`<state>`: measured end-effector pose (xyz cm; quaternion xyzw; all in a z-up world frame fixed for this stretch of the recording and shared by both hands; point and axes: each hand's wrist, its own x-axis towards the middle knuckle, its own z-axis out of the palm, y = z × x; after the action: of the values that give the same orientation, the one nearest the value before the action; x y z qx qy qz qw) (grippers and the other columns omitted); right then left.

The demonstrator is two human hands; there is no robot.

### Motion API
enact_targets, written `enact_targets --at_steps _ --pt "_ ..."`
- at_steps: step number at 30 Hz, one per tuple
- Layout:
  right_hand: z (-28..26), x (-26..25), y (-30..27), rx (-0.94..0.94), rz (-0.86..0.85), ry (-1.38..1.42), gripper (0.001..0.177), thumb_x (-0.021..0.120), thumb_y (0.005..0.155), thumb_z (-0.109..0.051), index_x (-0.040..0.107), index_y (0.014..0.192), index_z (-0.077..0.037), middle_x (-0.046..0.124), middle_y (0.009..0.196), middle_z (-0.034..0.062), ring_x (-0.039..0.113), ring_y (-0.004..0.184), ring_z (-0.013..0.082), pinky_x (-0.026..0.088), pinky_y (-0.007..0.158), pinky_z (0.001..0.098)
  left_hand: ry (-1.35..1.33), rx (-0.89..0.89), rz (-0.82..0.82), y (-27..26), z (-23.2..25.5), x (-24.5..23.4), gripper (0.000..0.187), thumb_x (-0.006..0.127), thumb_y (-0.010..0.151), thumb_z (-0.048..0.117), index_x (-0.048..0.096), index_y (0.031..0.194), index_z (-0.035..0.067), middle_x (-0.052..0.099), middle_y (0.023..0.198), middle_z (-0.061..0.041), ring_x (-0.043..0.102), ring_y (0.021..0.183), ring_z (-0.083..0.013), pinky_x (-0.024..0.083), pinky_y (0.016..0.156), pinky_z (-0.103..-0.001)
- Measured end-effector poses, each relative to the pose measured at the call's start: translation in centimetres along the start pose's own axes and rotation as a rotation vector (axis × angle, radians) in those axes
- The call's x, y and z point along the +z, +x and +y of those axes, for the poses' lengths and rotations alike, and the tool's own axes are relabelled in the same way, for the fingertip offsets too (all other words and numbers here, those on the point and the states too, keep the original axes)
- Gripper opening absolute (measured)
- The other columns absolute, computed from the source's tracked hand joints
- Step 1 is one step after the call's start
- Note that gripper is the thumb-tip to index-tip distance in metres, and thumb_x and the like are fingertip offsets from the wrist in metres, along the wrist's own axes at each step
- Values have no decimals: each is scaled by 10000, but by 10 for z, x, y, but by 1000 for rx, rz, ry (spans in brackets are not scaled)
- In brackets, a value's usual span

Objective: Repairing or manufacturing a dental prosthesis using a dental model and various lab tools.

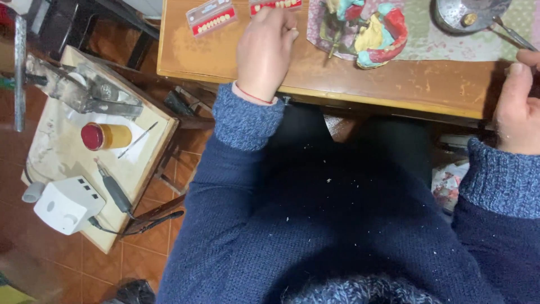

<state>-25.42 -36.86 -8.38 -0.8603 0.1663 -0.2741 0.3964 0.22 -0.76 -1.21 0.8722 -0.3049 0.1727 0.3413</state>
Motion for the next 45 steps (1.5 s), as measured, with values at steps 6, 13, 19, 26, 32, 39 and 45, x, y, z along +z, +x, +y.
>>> enact_targets --at_steps 6,13,19,26,32,39,45 --pt "-79 15 13 -264 -72 49 101 604 1116 -25 664 1174 31 635 1053 125 618 952 217 511 869 323 -780 -219 -168 -23 32 -27 72 751 947 18 701 999 20 600 945 -13 561 812 -106 475 736 -254" --pt "-211 51 29 -314 -546 373 100 667 990 -62 708 1055 2 688 944 98 651 853 170 511 765 281 -1373 -229 -356 -50 62 -30 96 770 957 -33 729 1031 13 593 1029 -24 585 953 -97 486 850 -212" --pt "-200 64 22 198 -701 707 113 670 1032 -96 703 1035 12 673 843 11 607 743 65 501 676 215 -908 -59 -300 -49 83 -39 123 841 905 38 767 1003 46 618 1043 -6 578 869 -89 486 780 -226" --pt "-178 70 6 270 -596 779 124 640 1048 -100 706 1055 5 701 901 6 625 769 72 517 701 216 -783 56 -141 -59 94 -20 171 807 958 111 777 1121 70 696 1000 2 675 890 -109 556 789 -251" --pt "-184 60 6 -163 -392 203 79 761 1030 -38 704 1066 3 707 973 105 664 805 174 528 780 295 -789 14 -236 -58 93 -13 138 799 918 143 763 1035 79 696 955 -46 637 753 -162 524 683 -287" --pt "-190 49 12 -639 -445 0 212 794 914 -19 742 1120 -32 734 1040 123 721 942 305 567 779 357 -606 169 -480 -50 81 -11 174 773 916 230 730 962 67 684 905 -68 682 871 -266 536 742 -364" --pt "-185 49 18 -694 -413 -25 168 804 893 -23 739 1049 -29 728 976 112 723 887 296 574 764 366 -667 156 -510 -49 78 0 167 786 916 237 739 928 77 681 865 -59 682 839 -240 539 733 -350"
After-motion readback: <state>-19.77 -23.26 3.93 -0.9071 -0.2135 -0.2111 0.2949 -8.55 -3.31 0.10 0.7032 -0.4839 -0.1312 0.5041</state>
